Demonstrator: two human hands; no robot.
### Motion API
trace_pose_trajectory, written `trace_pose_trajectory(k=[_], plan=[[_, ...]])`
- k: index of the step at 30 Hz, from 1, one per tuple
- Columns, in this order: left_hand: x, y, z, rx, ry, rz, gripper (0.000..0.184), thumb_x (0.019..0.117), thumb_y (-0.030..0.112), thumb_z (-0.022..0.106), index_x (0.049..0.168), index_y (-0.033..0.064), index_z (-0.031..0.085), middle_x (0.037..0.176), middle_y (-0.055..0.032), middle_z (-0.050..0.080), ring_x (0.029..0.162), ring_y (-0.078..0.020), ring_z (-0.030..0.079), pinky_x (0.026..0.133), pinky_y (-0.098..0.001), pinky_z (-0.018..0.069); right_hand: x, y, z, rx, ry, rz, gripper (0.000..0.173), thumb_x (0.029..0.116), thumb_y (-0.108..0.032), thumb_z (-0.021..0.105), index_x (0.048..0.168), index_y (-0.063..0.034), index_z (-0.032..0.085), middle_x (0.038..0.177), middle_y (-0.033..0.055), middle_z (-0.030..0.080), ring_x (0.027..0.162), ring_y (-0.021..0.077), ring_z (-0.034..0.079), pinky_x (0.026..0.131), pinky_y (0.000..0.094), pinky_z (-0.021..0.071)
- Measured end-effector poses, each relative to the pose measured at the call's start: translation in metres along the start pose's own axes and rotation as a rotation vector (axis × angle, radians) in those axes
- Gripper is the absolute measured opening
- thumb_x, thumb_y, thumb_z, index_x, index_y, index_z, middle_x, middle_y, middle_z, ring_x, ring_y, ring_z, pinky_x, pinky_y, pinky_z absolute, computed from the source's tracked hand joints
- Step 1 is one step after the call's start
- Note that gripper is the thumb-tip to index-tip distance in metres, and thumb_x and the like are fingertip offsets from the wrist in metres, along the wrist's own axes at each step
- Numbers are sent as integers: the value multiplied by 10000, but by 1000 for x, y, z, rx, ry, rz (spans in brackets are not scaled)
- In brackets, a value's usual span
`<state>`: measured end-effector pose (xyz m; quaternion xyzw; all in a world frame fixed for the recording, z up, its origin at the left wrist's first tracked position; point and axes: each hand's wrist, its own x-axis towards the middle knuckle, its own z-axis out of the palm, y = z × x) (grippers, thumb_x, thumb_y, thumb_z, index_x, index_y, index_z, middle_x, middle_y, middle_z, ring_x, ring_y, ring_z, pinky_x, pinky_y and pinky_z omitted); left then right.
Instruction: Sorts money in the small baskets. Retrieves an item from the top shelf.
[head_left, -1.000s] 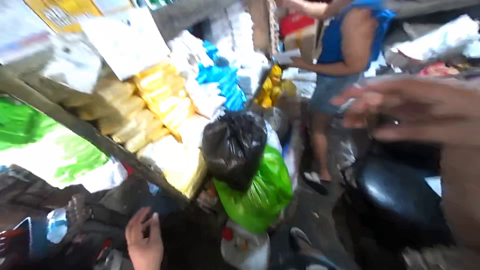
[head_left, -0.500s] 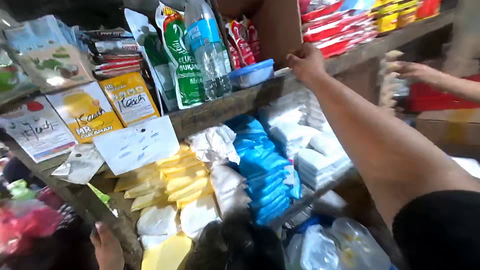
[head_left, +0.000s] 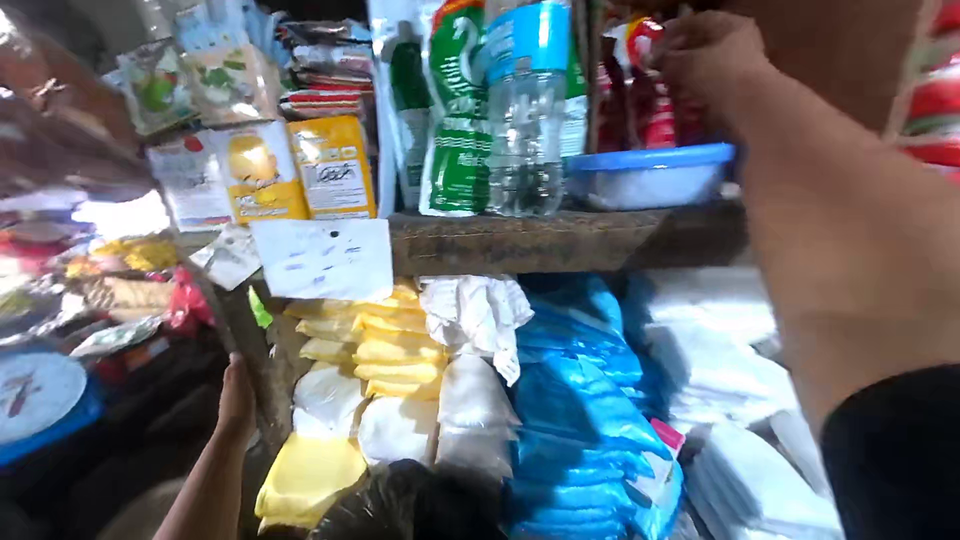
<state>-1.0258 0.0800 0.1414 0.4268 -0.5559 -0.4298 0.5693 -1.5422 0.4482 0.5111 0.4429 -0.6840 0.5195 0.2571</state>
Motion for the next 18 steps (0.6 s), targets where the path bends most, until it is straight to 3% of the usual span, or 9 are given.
trace_pose_trajectory(k=[3,4,6,8,10,11,13,15,18], plan=[[5,-4,4,25,39,-21,693,1108,517,155,1552,17,338,1526,-226,445,1370,-271,490,1120,-492,410,28,26,9,-339,-129,-16,715,927,-280,770,1509,-33,436,1364,370,536,1271,578,498,1013,773,366],[6,-6,5,19,48,-20,693,1107,522,162,1563,28,330,1549,-214,427,1398,-264,466,1141,-488,393,32,39,13,-412,-150,3,715,917,-315,781,1479,-17,458,1335,388,546,1257,605,494,1001,798,350],[2,-4,5,8,52,-13,688,1105,524,167,1594,55,291,1604,-181,371,1456,-241,406,1188,-474,339,29,40,20,-495,-189,84,752,925,-436,751,1443,36,478,1351,394,531,1290,601,467,1036,789,327],[-1,1,8,6,46,-1,675,1105,519,154,1599,79,288,1606,-155,376,1453,-211,409,1187,-449,347,19,32,23,-547,-227,157,775,971,-489,669,1449,83,459,1381,410,503,1323,604,439,1054,783,311],[-1,3,10,-15,45,-1,660,1110,502,142,1598,81,287,1598,-149,387,1440,-197,424,1179,-436,361,28,39,18,-606,-201,174,605,1026,-428,594,1284,119,571,1287,412,558,1246,598,505,986,791,351],[-1,1,9,-18,51,-10,657,1111,499,146,1593,79,295,1593,-148,392,1433,-195,431,1176,-435,364,39,50,16,-644,-182,160,540,1040,-377,568,1260,115,597,1281,415,566,1244,606,512,974,810,352],[1,-2,7,3,51,-20,668,1111,504,159,1594,63,290,1604,-159,374,1449,-207,413,1188,-440,345,43,59,11,-690,-149,139,434,1040,-267,548,1252,108,605,1288,425,559,1247,631,498,951,835,347],[4,-2,5,22,40,-13,678,1109,506,155,1591,47,285,1611,-179,356,1460,-223,396,1192,-451,332,28,49,7,-678,-124,149,403,1033,-195,549,1305,100,585,1318,431,540,1272,640,474,968,836,333],[6,-7,2,52,12,-5,684,1110,502,136,1582,29,281,1592,-206,369,1440,-241,420,1175,-462,350,-3,21,1,-698,-95,211,388,1028,-155,552,1277,142,568,1314,448,529,1265,646,476,968,830,339]])
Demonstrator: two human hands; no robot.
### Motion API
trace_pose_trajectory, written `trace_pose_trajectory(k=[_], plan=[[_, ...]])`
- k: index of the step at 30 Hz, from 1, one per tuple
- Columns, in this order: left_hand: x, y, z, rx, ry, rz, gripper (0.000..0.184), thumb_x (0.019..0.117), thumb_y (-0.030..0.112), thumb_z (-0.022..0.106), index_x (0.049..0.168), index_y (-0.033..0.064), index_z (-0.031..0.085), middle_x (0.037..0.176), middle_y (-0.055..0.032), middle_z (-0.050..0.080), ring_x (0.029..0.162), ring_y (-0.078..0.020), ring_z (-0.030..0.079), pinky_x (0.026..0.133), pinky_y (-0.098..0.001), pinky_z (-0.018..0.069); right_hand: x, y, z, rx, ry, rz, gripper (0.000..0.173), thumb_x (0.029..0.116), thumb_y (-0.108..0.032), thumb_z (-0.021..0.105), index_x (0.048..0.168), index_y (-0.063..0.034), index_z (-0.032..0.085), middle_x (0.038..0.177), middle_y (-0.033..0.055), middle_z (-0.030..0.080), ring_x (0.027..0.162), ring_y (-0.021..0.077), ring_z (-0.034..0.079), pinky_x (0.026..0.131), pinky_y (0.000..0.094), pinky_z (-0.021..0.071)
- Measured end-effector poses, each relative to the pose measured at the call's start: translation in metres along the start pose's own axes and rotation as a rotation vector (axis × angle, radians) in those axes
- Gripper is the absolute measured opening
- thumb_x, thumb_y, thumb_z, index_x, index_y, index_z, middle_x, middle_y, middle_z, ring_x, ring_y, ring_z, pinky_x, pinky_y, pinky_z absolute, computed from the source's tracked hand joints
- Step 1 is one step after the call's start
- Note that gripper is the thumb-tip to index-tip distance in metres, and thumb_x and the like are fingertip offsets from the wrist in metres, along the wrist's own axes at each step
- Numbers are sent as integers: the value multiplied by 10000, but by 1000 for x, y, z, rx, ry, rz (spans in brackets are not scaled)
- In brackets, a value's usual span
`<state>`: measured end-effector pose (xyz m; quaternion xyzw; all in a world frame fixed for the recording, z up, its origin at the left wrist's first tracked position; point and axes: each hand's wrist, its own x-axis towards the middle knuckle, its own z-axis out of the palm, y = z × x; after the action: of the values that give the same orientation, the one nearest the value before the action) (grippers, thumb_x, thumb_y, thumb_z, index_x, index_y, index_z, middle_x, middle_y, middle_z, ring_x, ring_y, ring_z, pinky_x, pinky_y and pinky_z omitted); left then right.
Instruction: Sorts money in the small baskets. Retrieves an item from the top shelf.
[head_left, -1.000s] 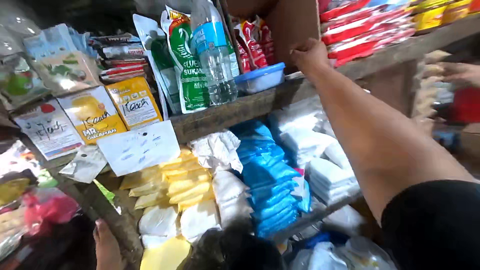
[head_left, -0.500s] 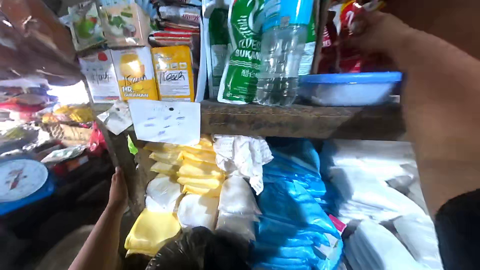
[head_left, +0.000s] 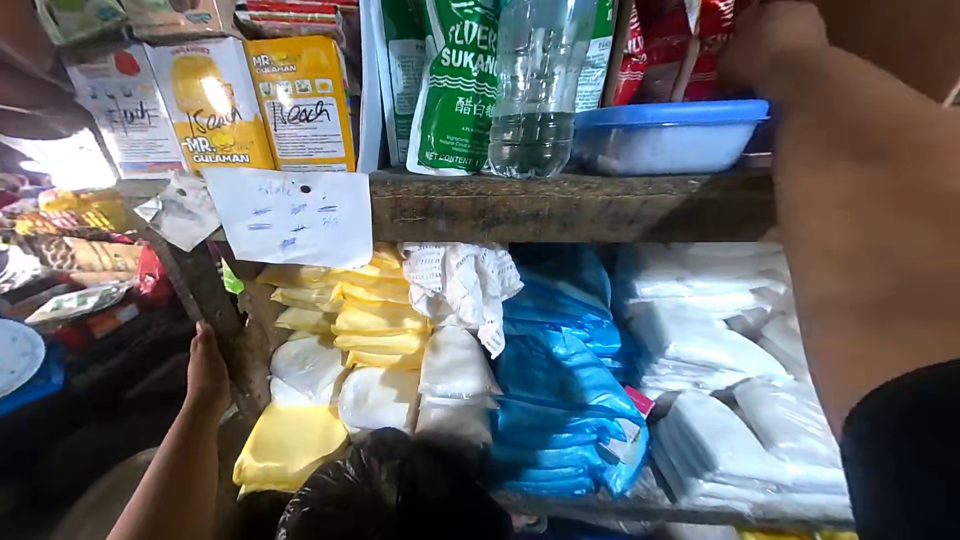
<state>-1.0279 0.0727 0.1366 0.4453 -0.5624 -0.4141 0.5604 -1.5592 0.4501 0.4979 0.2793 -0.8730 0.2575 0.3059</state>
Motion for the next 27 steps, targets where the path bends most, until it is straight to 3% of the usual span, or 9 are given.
trace_pose_trajectory(k=[5,7,9,13,16,18,23,26,27], plan=[[4,-3,-4,-14,-14,13,670,1113,498,161,1539,10,331,1509,-225,450,1334,-236,512,1102,-457,425,-40,14,-24,24,48,146,414,1031,-203,573,1224,163,592,1290,455,541,1257,651,481,975,825,330],[3,-3,-4,-20,-18,11,664,1116,488,171,1539,1,328,1504,-235,448,1330,-241,512,1095,-458,427,-54,30,-32,247,66,169,511,1035,-316,595,1328,102,565,1327,390,557,1219,548,560,986,724,417],[3,-2,-4,-27,-18,3,669,1113,499,176,1549,12,317,1522,-230,436,1357,-249,494,1113,-465,413,-68,38,-39,601,-9,239,811,966,-465,682,1571,-87,296,1452,224,502,1170,333,627,947,496,555],[2,0,-5,-30,-22,-7,689,1106,525,167,1557,26,314,1531,-226,432,1369,-250,488,1117,-467,412,-85,17,-26,832,90,286,1184,823,-438,843,1632,-201,11,1456,195,502,1155,315,642,874,503,589],[-1,3,-8,-41,-31,-36,680,1106,528,183,1565,46,317,1552,-219,412,1396,-257,463,1133,-478,394,-77,11,-6,970,230,165,994,879,-269,798,1608,-77,149,1510,157,467,1307,230,563,1041,425,531],[0,3,-10,-15,-33,-42,683,1106,531,196,1567,43,320,1551,-232,416,1399,-286,464,1134,-502,388,-80,9,3,1118,319,169,723,935,-130,709,1542,-46,324,1434,127,529,1245,185,583,1000,384,540],[-2,4,-18,19,-81,-16,666,1116,488,236,1573,7,300,1561,-272,390,1434,-349,421,1162,-541,347,-96,2,-3,1452,499,311,699,1003,-93,604,1569,-111,194,1382,142,536,1131,249,657,824,460,624],[1,1,-22,5,-88,-39,656,1117,487,239,1569,16,300,1551,-267,403,1411,-342,447,1146,-541,365,-105,4,-16,1585,592,159,715,1054,-122,558,1589,-137,83,1440,158,495,1174,308,661,815,514,648],[2,1,-23,-1,-93,-45,657,1116,489,241,1576,23,291,1564,-262,391,1423,-340,436,1155,-540,357,-113,5,-24,1590,602,79,604,1071,-128,522,1557,-95,165,1412,159,519,1172,303,663,845,499,645]])
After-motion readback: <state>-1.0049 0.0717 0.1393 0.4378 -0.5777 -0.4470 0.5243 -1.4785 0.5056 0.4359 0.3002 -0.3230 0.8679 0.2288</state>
